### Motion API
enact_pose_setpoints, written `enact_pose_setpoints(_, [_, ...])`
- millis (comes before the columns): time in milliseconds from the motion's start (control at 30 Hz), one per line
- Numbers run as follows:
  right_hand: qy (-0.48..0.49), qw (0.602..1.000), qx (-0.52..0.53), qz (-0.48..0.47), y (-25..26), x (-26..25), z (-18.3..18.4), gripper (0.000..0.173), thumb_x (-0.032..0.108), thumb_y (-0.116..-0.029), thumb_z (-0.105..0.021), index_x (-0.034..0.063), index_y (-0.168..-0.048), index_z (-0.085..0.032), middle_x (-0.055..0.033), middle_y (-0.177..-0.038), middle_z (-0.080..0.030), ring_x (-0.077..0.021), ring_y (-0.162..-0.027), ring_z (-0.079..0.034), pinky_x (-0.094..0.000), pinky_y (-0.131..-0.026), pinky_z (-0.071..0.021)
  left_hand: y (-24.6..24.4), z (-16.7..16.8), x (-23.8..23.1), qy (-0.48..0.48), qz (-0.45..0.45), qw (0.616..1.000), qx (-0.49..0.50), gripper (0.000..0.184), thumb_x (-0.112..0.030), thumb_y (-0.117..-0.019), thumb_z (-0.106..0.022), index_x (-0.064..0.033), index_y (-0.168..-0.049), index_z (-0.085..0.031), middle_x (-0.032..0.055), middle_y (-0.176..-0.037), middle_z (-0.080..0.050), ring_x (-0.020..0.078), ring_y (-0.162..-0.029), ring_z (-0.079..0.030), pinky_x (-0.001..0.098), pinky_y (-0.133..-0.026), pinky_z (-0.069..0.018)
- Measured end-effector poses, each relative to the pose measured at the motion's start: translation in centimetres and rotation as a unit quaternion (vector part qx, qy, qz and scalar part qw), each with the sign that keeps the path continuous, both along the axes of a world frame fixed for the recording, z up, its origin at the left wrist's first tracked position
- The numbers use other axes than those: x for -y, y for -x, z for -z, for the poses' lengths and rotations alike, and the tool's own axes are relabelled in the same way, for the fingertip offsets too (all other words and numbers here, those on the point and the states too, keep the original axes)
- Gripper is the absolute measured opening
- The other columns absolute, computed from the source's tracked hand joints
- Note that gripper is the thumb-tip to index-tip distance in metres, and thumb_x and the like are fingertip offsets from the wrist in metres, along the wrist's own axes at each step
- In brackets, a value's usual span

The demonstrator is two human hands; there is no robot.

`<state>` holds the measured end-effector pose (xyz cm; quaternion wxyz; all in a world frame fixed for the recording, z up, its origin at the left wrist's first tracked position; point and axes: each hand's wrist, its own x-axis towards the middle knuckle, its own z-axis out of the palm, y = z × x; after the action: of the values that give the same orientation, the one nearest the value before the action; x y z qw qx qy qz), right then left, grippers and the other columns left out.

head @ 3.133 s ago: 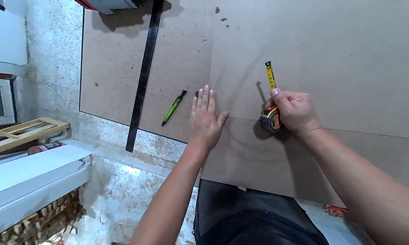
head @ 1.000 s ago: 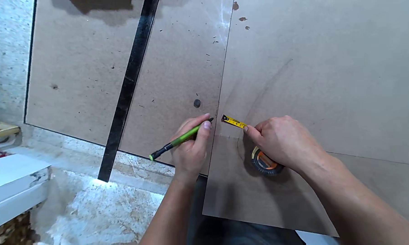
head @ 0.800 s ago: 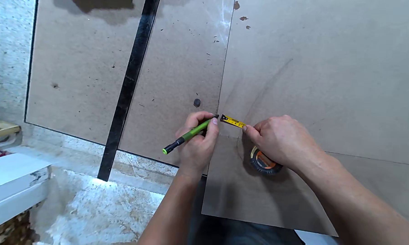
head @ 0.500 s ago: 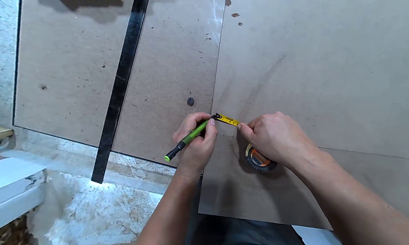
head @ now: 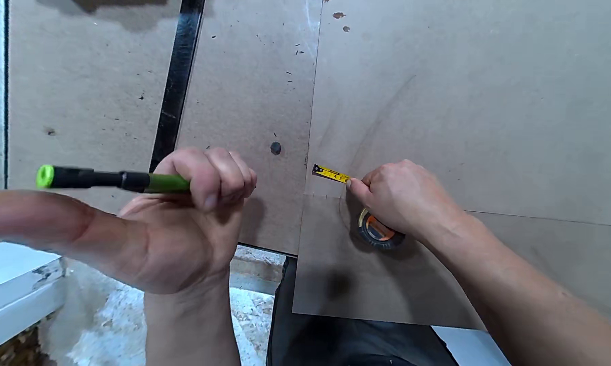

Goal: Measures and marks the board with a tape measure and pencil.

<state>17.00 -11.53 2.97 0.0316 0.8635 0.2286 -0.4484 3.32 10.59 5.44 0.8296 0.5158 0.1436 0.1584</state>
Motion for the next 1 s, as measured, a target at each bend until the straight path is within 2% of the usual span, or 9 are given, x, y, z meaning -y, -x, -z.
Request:
enact_pose_setpoints(167, [-0.004,1.000,0.002,0.003,0.1,0.0,-0.1,0.060,0.058,-0.1062,-0.039,0.0218,-0.063,-0.060,0.0007,-0.061,-0.058,-0.0191,-0.062,-0.062,-0.0438,-0.052,-0.0462,0.2,0.2,1.1,0.002,-0.034,0.999,0.011,0.066,-0.076,-0.0932,-0.028,-0.0176,-0.069,-0.047,-0.0022,-0.062,-0.041,0.0154,-0.058,-0.045,0.0343,-0.060,-0.0464])
enact_pose_setpoints(267, [-0.020,1.000,0.022,-0.002,0.4,0.2,0.0,0.060,0.056,-0.1070,-0.040,0.0220,-0.061,-0.058,0.0008,-0.057,-0.056,-0.0190,-0.057,-0.061,-0.0430,-0.047,-0.0435,0.4,1.4,1.6,-0.049,-0.008,0.998,0.029,0.067,-0.083,-0.0895,-0.041,-0.0208,-0.069,-0.052,-0.0041,-0.076,-0.051,0.0143,-0.072,-0.052,0.0324,-0.070,-0.0496])
enact_pose_setpoints(367, [-0.016,1.000,0.026,-0.007,0.4,0.2,0.0,0.059,0.056,-0.1066,-0.041,0.0216,-0.061,-0.058,0.0003,-0.058,-0.056,-0.0192,-0.058,-0.061,-0.0429,-0.048,-0.0437,0.9,2.9,2.2,-0.112,-0.025,0.993,-0.022,0.062,-0.061,-0.1072,-0.031,-0.0211,-0.065,-0.053,-0.0003,-0.093,-0.064,0.0198,-0.094,-0.062,0.0376,-0.087,-0.0540])
enact_pose_setpoints(433, [-0.018,0.999,0.025,-0.008,0.4,0.3,0.1,0.060,0.057,-0.1066,-0.041,0.0217,-0.061,-0.058,0.0004,-0.058,-0.056,-0.0191,-0.057,-0.060,-0.0430,-0.047,-0.0436,1.4,4.5,1.5,-0.131,0.013,0.988,-0.075,0.076,-0.062,-0.1072,-0.013,-0.0136,-0.088,-0.069,0.0030,-0.106,-0.068,0.0200,-0.101,-0.064,0.0385,-0.089,-0.0549])
enact_pose_setpoints(533, [-0.021,0.999,0.028,-0.018,0.5,0.4,0.2,0.060,0.056,-0.1069,-0.040,0.0219,-0.062,-0.059,0.0007,-0.058,-0.057,-0.0187,-0.057,-0.061,-0.0427,-0.047,-0.0437,1.8,6.2,2.2,-0.066,0.023,0.985,-0.159,0.104,-0.072,-0.0986,0.006,-0.0056,-0.122,-0.071,0.0072,-0.085,-0.074,0.0161,-0.068,-0.069,0.0326,-0.059,-0.0604])
enact_pose_setpoints(600, [-0.021,0.999,0.030,-0.023,0.5,0.5,0.3,0.060,0.056,-0.1071,-0.039,0.0224,-0.061,-0.059,0.0011,-0.058,-0.057,-0.0183,-0.057,-0.061,-0.0429,-0.047,-0.0439,2.0,6.9,3.3,-0.040,-0.022,0.986,-0.162,0.088,-0.062,-0.1066,-0.007,-0.0019,-0.122,-0.068,0.0123,-0.087,-0.076,0.0219,-0.073,-0.075,0.0388,-0.066,-0.0654])
enact_pose_setpoints(667, [-0.020,0.999,0.031,-0.023,0.5,0.5,0.4,0.060,0.056,-0.1069,-0.039,0.0226,-0.061,-0.059,0.0012,-0.058,-0.057,-0.0180,-0.057,-0.061,-0.0428,-0.047,-0.0437,2.0,7.4,4.5,-0.079,-0.064,0.987,-0.121,0.038,-0.031,-0.1118,-0.046,-0.0003,-0.120,-0.066,0.0147,-0.097,-0.075,0.0263,-0.084,-0.076,0.0428,-0.078,-0.0659])
enact_pose_setpoints(733, [-0.019,0.999,0.028,-0.023,0.4,0.5,0.4,0.060,0.056,-0.1069,-0.039,0.0224,-0.061,-0.059,0.0013,-0.059,-0.057,-0.0181,-0.059,-0.062,-0.0427,-0.048,-0.0442,1.5,7.5,5.7,-0.150,-0.110,0.974,-0.128,0.016,-0.008,-0.0958,-0.072,-0.0057,-0.111,-0.067,0.0067,-0.096,-0.070,0.0161,-0.076,-0.068,0.0297,-0.067,-0.0607])
enact_pose_setpoints(1000, [-0.011,0.999,0.020,-0.029,0.3,0.3,0.3,0.061,0.057,-0.1069,-0.036,0.0221,-0.062,-0.059,0.0009,-0.060,-0.057,-0.0189,-0.061,-0.062,-0.0432,-0.050,-0.0449,0.8,7.9,7.1,-0.305,-0.095,0.932,-0.171,0.010,-0.009,-0.0976,-0.069,-0.0058,-0.106,-0.073,0.0015,-0.087,-0.072,0.0103,-0.070,-0.068,0.0250,-0.059,-0.0590])
